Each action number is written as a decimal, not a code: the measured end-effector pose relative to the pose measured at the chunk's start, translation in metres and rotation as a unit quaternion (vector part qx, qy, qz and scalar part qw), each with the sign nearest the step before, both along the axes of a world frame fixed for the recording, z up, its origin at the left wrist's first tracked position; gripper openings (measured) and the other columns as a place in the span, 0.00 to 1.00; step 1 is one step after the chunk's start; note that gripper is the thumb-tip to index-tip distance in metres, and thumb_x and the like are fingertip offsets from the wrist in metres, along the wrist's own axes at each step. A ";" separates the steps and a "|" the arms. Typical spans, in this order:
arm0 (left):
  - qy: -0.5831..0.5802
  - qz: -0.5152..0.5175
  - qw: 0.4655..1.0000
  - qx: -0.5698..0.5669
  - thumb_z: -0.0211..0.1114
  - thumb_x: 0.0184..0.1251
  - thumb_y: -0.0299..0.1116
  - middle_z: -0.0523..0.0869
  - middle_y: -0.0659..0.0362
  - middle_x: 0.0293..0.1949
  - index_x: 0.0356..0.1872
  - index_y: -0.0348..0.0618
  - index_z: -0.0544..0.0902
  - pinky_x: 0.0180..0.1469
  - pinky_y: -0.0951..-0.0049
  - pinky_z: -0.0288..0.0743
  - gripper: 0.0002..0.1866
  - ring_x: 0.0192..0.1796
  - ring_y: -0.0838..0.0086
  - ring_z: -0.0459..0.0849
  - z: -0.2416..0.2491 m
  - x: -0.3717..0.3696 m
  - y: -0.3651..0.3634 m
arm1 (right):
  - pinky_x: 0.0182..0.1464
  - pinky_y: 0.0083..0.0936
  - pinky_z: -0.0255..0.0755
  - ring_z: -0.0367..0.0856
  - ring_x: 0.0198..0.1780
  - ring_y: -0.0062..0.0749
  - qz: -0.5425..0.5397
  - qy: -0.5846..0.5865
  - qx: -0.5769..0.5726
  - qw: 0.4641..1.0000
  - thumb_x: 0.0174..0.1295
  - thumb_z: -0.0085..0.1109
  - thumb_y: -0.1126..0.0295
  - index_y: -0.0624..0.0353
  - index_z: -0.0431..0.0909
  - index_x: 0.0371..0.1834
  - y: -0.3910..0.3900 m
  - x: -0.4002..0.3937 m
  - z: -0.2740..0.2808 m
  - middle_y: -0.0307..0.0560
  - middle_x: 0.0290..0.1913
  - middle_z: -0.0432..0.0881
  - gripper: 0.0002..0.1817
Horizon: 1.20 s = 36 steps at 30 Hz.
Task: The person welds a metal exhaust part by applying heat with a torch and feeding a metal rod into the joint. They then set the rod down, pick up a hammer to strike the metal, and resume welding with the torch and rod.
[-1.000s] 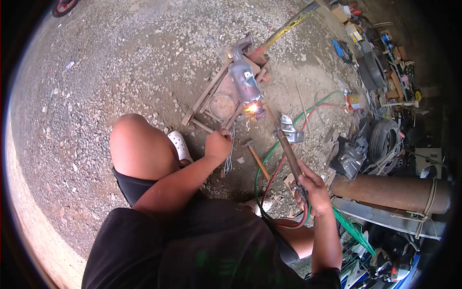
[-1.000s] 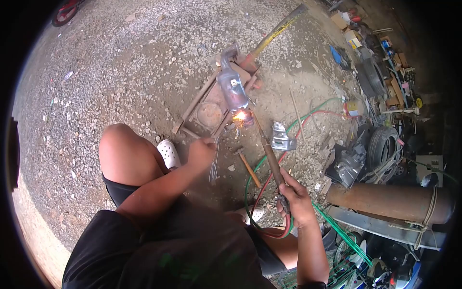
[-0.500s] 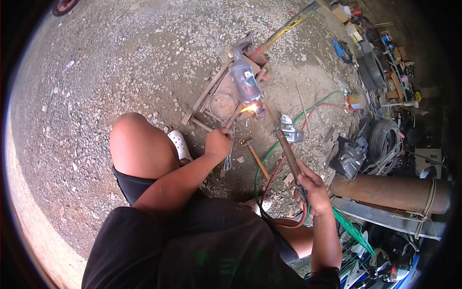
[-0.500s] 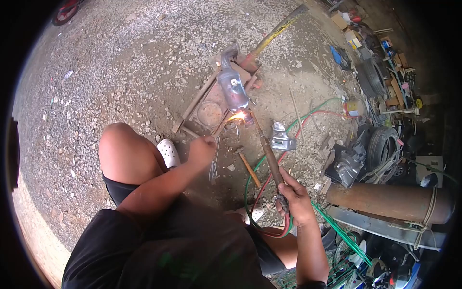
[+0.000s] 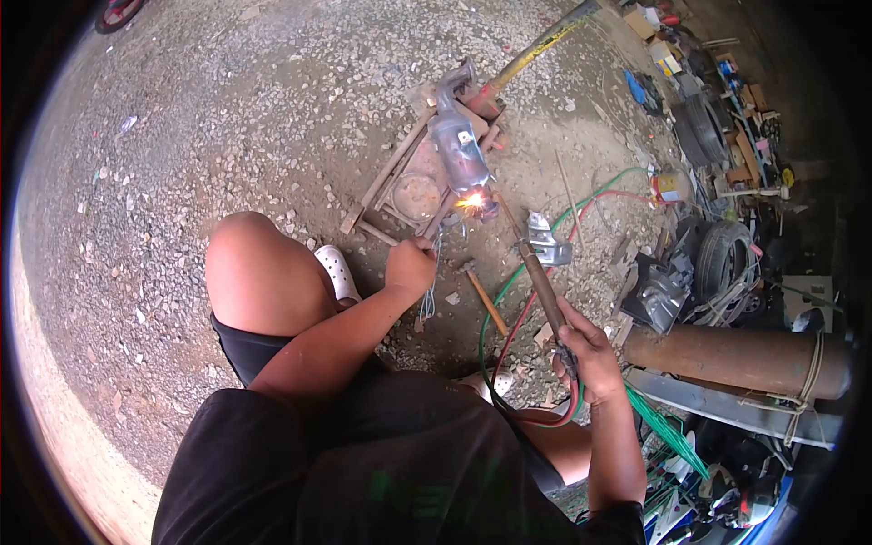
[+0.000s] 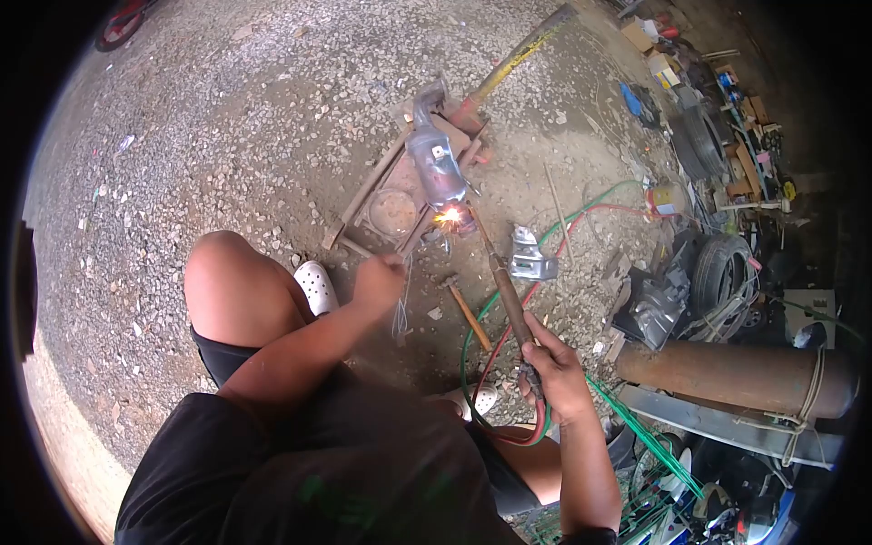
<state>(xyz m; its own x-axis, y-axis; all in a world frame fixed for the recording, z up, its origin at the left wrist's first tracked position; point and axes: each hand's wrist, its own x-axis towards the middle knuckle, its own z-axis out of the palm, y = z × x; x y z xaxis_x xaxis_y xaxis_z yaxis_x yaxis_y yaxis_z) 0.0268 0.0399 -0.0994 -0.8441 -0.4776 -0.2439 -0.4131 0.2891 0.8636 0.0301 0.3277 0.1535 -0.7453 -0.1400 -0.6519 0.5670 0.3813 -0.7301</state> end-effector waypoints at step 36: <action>-0.211 -0.159 0.814 0.517 0.79 0.78 0.46 0.85 0.65 0.49 0.56 0.53 0.82 0.58 0.60 0.86 0.18 0.53 0.74 0.86 0.068 0.030 0.091 | 0.31 0.48 0.90 0.89 0.30 0.52 0.361 0.321 0.445 0.754 0.70 0.69 0.55 0.35 0.75 0.86 0.004 0.119 -0.097 0.59 0.48 0.78 0.38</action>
<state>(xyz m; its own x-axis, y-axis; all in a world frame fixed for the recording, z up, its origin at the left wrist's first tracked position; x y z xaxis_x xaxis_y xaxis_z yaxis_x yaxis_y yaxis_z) 0.0571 0.1311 -0.0312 -0.6210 0.3947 -0.6772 -0.7830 -0.3513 0.5133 0.1488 0.3322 0.0560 -0.8861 -0.3810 -0.2640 -0.3848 0.9222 -0.0392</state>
